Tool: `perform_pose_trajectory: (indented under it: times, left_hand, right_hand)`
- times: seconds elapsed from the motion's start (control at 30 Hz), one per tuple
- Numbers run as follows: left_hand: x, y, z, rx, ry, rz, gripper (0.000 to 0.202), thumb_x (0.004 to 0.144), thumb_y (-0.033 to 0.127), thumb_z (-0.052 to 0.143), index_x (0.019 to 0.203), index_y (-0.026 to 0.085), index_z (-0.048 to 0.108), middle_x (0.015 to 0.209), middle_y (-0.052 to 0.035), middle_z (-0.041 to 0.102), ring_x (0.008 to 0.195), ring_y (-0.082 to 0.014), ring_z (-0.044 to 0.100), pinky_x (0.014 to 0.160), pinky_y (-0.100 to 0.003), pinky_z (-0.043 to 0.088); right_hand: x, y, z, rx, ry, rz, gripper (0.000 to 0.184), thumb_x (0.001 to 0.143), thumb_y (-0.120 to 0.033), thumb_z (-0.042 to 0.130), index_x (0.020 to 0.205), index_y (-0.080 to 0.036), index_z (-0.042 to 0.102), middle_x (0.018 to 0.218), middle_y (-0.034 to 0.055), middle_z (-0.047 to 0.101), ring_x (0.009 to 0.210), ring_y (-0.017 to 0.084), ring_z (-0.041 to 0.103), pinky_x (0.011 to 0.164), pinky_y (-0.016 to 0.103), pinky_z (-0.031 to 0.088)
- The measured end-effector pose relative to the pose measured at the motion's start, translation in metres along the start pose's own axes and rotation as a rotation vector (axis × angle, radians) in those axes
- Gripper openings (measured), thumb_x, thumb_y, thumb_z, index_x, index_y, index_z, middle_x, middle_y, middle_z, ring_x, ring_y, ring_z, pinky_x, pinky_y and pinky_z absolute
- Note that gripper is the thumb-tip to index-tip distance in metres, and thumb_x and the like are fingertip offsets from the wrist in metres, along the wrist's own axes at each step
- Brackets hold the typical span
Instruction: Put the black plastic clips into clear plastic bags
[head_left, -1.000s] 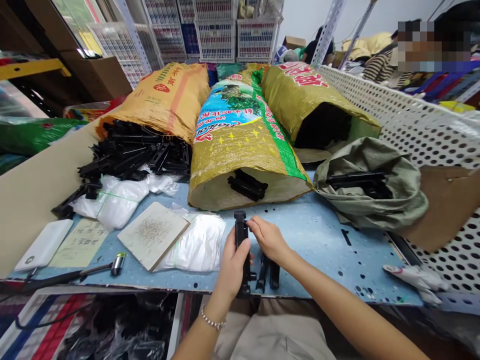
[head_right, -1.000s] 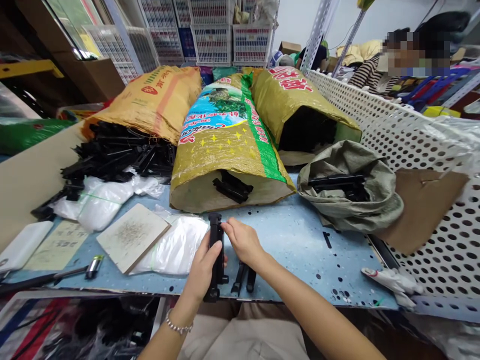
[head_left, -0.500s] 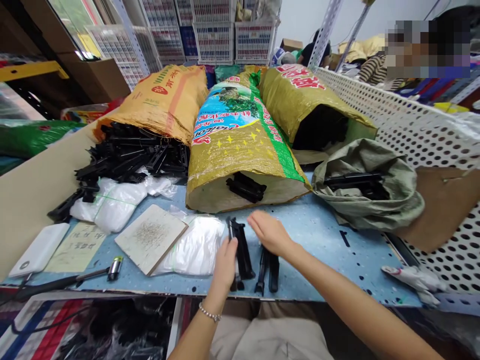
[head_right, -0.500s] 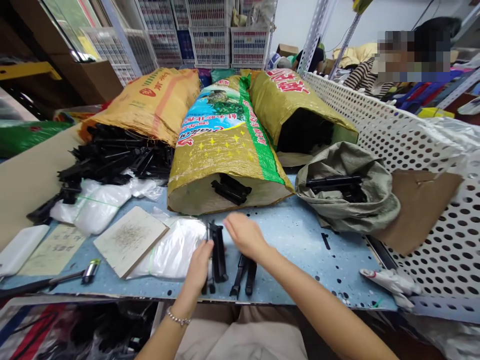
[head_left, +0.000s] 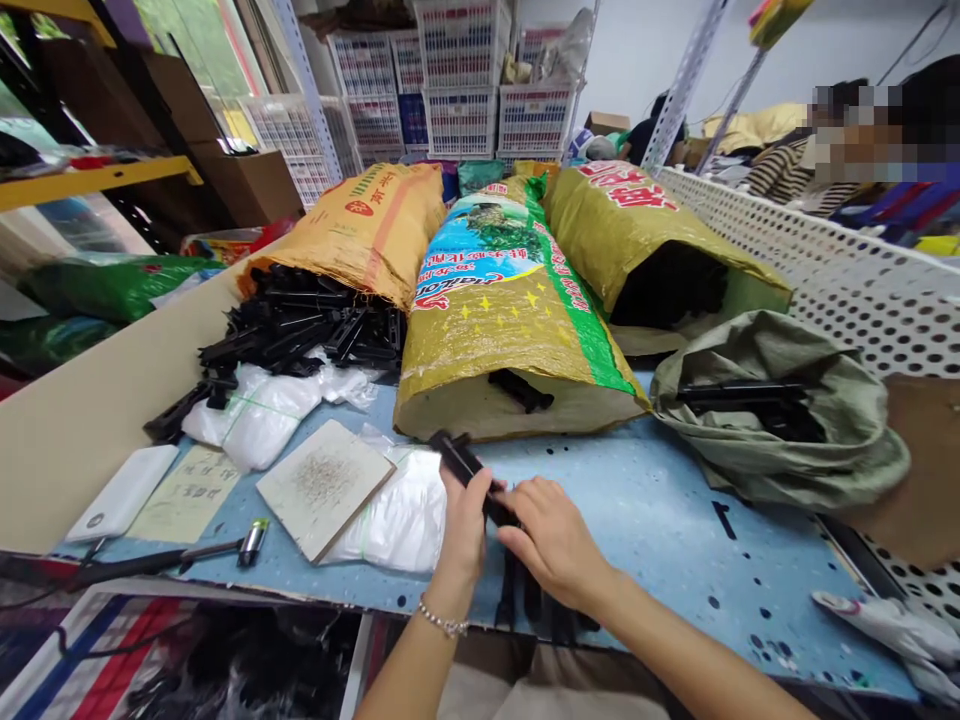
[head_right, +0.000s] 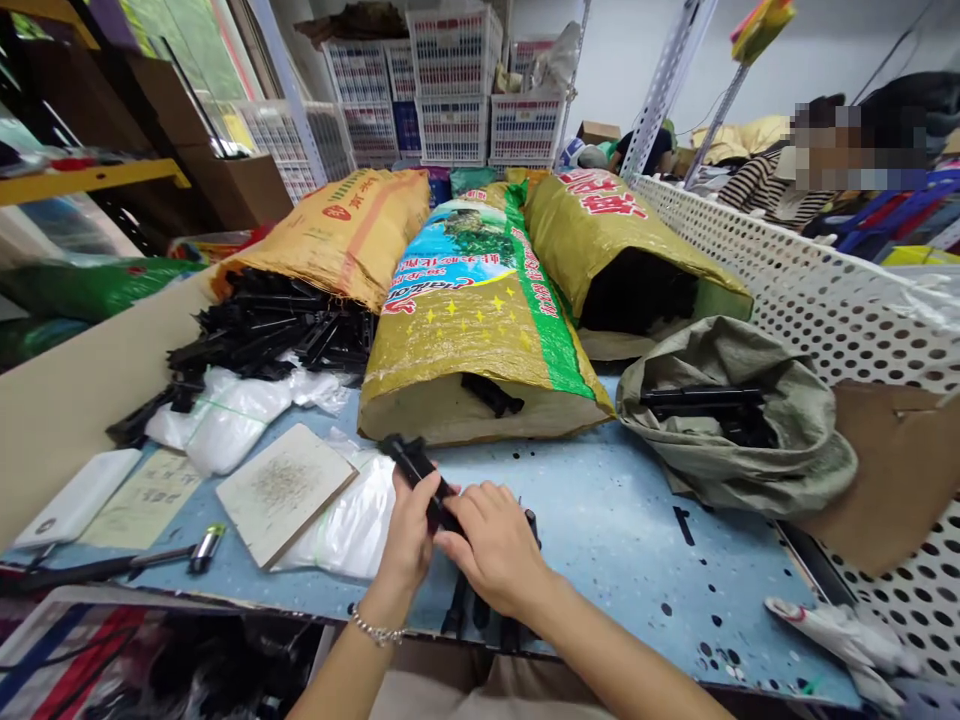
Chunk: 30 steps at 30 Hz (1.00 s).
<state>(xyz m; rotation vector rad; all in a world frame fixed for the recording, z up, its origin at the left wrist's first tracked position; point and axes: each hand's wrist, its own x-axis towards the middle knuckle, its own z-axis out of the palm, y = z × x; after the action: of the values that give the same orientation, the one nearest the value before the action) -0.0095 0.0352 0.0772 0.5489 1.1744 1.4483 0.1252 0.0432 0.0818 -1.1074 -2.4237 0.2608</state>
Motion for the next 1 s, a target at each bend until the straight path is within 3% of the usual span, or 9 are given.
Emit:
perform_pose_trajectory:
  times: [0.13,0.27,0.33,0.47,0.53,0.67,0.83,0.93,1.0]
  left_hand:
    - [-0.026,0.012,0.004,0.105,-0.176,-0.111,0.064,0.077,0.036,0.061,0.135,0.023,0.038,0.086,-0.0007,0.063,0.062,-0.0134,0.061,0.061,-0.026,0.051]
    - [-0.048,0.012,0.003,0.192,-0.270,-0.173,0.067,0.080,0.041,0.057,0.139,0.022,0.031,0.068,0.0028,0.058,0.054,-0.0128,0.058,0.051,-0.022,0.046]
    - [-0.049,0.013,0.004,0.221,-0.253,-0.142,0.063,0.080,0.040,0.057,0.136,0.023,0.035,0.074,0.0020,0.059,0.054,-0.0113,0.057,0.052,-0.022,0.047]
    - [-0.035,0.022,0.002,0.253,-0.151,-0.062,0.059,0.081,0.035,0.055,0.136,0.025,0.036,0.086,0.0008,0.058,0.058,-0.0101,0.057,0.057,-0.023,0.049]
    - [-0.029,0.026,-0.001,0.277,-0.153,-0.069,0.061,0.082,0.035,0.054,0.138,0.025,0.033,0.085,0.0011,0.057,0.058,-0.0106,0.056,0.057,-0.023,0.049]
    - [-0.032,0.031,-0.006,0.331,-0.250,-0.082,0.066,0.081,0.035,0.056,0.141,0.025,0.031,0.100,-0.0034,0.059,0.060,-0.0116,0.057,0.056,-0.025,0.049]
    - [-0.046,0.034,-0.010,0.423,-0.395,-0.151,0.065,0.084,0.034,0.052,0.144,0.028,0.028,0.082,-0.0013,0.060,0.057,-0.0146,0.056,0.050,-0.024,0.046]
    - [-0.053,0.033,-0.011,0.483,-0.433,-0.136,0.064,0.086,0.035,0.048,0.145,0.028,0.026,0.096,-0.0054,0.063,0.064,-0.0175,0.059,0.056,-0.028,0.049]
    - [-0.057,0.031,-0.011,0.581,-0.367,0.022,0.066,0.085,0.033,0.050,0.146,0.024,0.026,0.120,-0.0109,0.058,0.089,-0.0241,0.062,0.075,-0.035,0.051]
  right_hand:
    - [-0.002,0.009,-0.017,0.073,0.220,0.034,0.033,0.098,-0.040,0.031,0.103,-0.016,0.053,0.090,0.0089,0.058,0.082,0.022,0.050,0.072,0.034,0.039]
    - [0.019,0.036,-0.012,-0.121,0.238,-0.169,0.043,0.097,-0.047,0.028,0.088,-0.016,0.057,0.080,0.0096,0.058,0.074,0.022,0.047,0.067,0.035,0.037]
    - [0.022,0.037,-0.004,-0.066,0.223,-0.159,0.048,0.097,-0.048,0.023,0.079,-0.018,0.055,0.072,0.0068,0.056,0.068,0.020,0.046,0.063,0.033,0.036]
    - [0.009,0.017,0.005,0.220,0.094,0.077,0.042,0.100,-0.039,0.020,0.077,-0.021,0.050,0.068,0.0010,0.053,0.064,0.015,0.049,0.060,0.027,0.038]
    - [-0.001,0.009,0.003,0.275,0.067,0.057,0.037,0.100,-0.039,0.022,0.083,-0.021,0.050,0.072,0.0016,0.054,0.068,0.016,0.051,0.064,0.027,0.040]
    - [-0.005,0.014,-0.011,0.080,0.178,0.016,0.030,0.097,-0.041,0.033,0.101,-0.017,0.051,0.087,0.0082,0.058,0.078,0.020,0.051,0.070,0.032,0.042]
    - [0.005,0.028,-0.031,-0.186,0.009,-0.212,0.031,0.097,-0.035,0.034,0.088,-0.017,0.058,0.079,0.0081,0.056,0.072,0.020,0.046,0.066,0.033,0.037]
    - [0.005,0.024,-0.034,-0.012,-0.060,-0.199,0.035,0.096,-0.040,0.034,0.081,-0.018,0.057,0.074,0.0059,0.053,0.070,0.019,0.045,0.064,0.031,0.036]
    - [0.003,0.018,-0.031,0.284,-0.083,-0.027,0.040,0.096,-0.046,0.031,0.080,-0.018,0.054,0.071,0.0030,0.050,0.066,0.016,0.044,0.061,0.029,0.036]
